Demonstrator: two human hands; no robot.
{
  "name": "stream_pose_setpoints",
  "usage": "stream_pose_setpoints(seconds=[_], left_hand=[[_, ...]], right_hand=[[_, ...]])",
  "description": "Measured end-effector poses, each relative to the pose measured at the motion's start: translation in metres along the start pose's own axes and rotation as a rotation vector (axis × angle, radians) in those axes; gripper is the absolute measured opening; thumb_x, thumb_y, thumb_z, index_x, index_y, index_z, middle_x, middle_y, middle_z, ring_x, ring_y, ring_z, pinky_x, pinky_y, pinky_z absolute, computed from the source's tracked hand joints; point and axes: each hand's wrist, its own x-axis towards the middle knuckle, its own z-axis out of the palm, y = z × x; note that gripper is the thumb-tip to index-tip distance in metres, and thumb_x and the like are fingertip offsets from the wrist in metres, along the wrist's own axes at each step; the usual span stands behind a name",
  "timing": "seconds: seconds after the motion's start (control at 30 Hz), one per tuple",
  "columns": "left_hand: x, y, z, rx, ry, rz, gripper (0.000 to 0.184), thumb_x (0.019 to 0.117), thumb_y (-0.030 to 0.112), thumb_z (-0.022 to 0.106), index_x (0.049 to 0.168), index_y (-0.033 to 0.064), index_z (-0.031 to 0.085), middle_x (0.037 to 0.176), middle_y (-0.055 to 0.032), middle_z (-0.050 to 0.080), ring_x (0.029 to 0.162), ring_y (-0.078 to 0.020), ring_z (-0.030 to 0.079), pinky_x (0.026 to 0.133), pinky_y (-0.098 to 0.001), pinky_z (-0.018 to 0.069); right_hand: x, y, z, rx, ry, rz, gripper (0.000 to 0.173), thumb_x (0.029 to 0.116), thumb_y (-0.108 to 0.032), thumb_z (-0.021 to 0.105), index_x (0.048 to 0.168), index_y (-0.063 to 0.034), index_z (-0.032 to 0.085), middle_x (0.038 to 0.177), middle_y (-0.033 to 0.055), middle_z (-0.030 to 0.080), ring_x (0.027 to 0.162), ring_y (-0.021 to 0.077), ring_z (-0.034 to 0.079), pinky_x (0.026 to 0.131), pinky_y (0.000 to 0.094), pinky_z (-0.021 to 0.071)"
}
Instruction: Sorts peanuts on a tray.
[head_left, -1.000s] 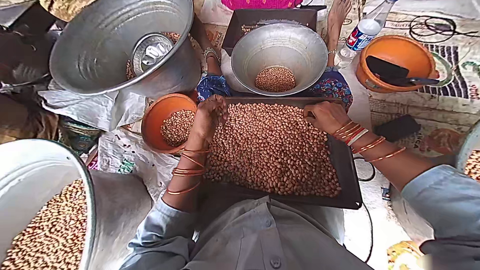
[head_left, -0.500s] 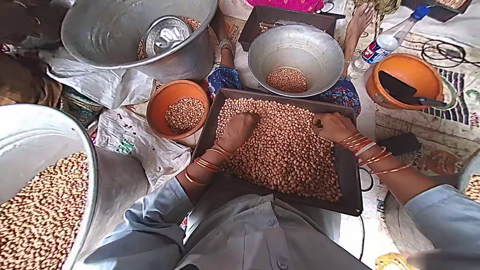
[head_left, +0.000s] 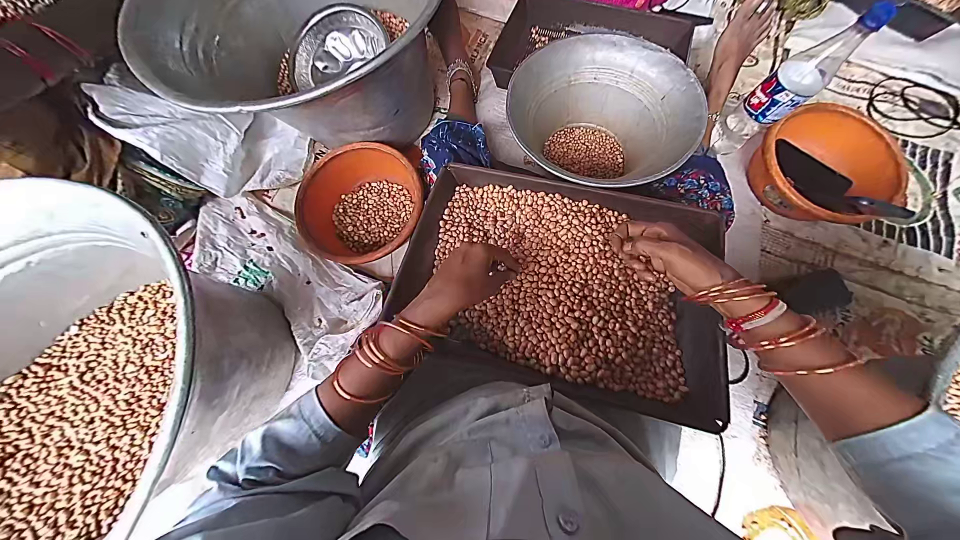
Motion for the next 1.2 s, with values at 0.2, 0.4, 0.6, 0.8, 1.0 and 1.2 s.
stream_pose_setpoints(seconds=[0.2, 0.4, 0.6, 0.8, 1.0, 1.2], left_hand=[[0.0, 0.007, 0.019, 0.169, -0.004, -0.005, 0.011, 0.0949, 0.015, 0.073, 0.103, 0.0095, 0.077, 0.1, -0.0138, 0.075, 0.092, -0.0347, 0.073, 0.081, -0.0595, 0.0571], [-0.002, 0.02, 0.015, -0.371, -0.3, 0.009, 0.018, 0.0986, 0.008, 0.06, 0.114, 0.0033, 0.069, 0.091, -0.0039, 0.067, 0.074, -0.0082, 0.058, 0.07, -0.0284, 0.0505], [-0.002, 0.048, 0.028, -0.78, -0.65, -0.001, 0.014, 0.0923, -0.002, 0.068, 0.094, 0.0116, 0.065, 0.081, 0.0123, 0.068, 0.073, 0.0068, 0.062, 0.068, -0.0129, 0.0524], [0.005, 0.003, -0.036, -0.395, -0.223, -0.059, 0.01, 0.0963, -0.001, 0.064, 0.098, 0.0057, 0.072, 0.08, 0.0022, 0.068, 0.066, -0.0021, 0.059, 0.061, -0.0198, 0.0489], [-0.028, -0.03, -0.1, 0.448, 0.431, -0.262, 0.022, 0.0949, 0.006, 0.066, 0.116, -0.0006, 0.069, 0.12, -0.0327, 0.063, 0.119, -0.0559, 0.055, 0.1, -0.0738, 0.0383], [-0.023, -0.02, -0.062, 0.228, -0.111, -0.282, 0.016, 0.0995, 0.023, 0.07, 0.11, 0.0107, 0.072, 0.081, -0.0104, 0.073, 0.068, -0.027, 0.071, 0.068, -0.0509, 0.0581]], right_hand=[[-0.007, -0.01, 0.019, -0.68, -0.066, -0.033, 0.018, 0.1007, -0.005, 0.058, 0.091, -0.009, 0.073, 0.079, 0.0038, 0.065, 0.07, 0.016, 0.059, 0.065, 0.038, 0.0473], [-0.018, -0.03, 0.042, -0.869, -0.148, -0.091, 0.015, 0.0962, 0.002, 0.063, 0.1, -0.0069, 0.075, 0.099, 0.0104, 0.068, 0.096, 0.026, 0.066, 0.086, 0.0451, 0.0544], [-0.042, -0.039, 0.083, -0.829, -0.085, -0.596, 0.021, 0.1029, -0.021, 0.054, 0.108, -0.0143, 0.073, 0.11, 0.0024, 0.072, 0.082, 0.0148, 0.071, 0.065, 0.0332, 0.0582], [-0.027, -0.02, 0.04, -1.008, -0.001, -0.415, 0.02, 0.0941, -0.011, 0.069, 0.113, -0.011, 0.074, 0.111, 0.0105, 0.072, 0.089, 0.0286, 0.073, 0.07, 0.0493, 0.0597], [-0.007, 0.002, -0.023, -1.184, 0.033, -0.002, 0.036, 0.0966, -0.022, 0.073, 0.13, -0.0096, 0.067, 0.115, 0.0217, 0.07, 0.1, 0.0438, 0.069, 0.079, 0.0626, 0.0549], [0.004, 0.013, -0.038, -1.29, -0.066, 0.268, 0.029, 0.0937, -0.015, 0.073, 0.12, -0.0055, 0.068, 0.109, 0.0233, 0.071, 0.103, 0.0459, 0.068, 0.082, 0.0637, 0.0511]])
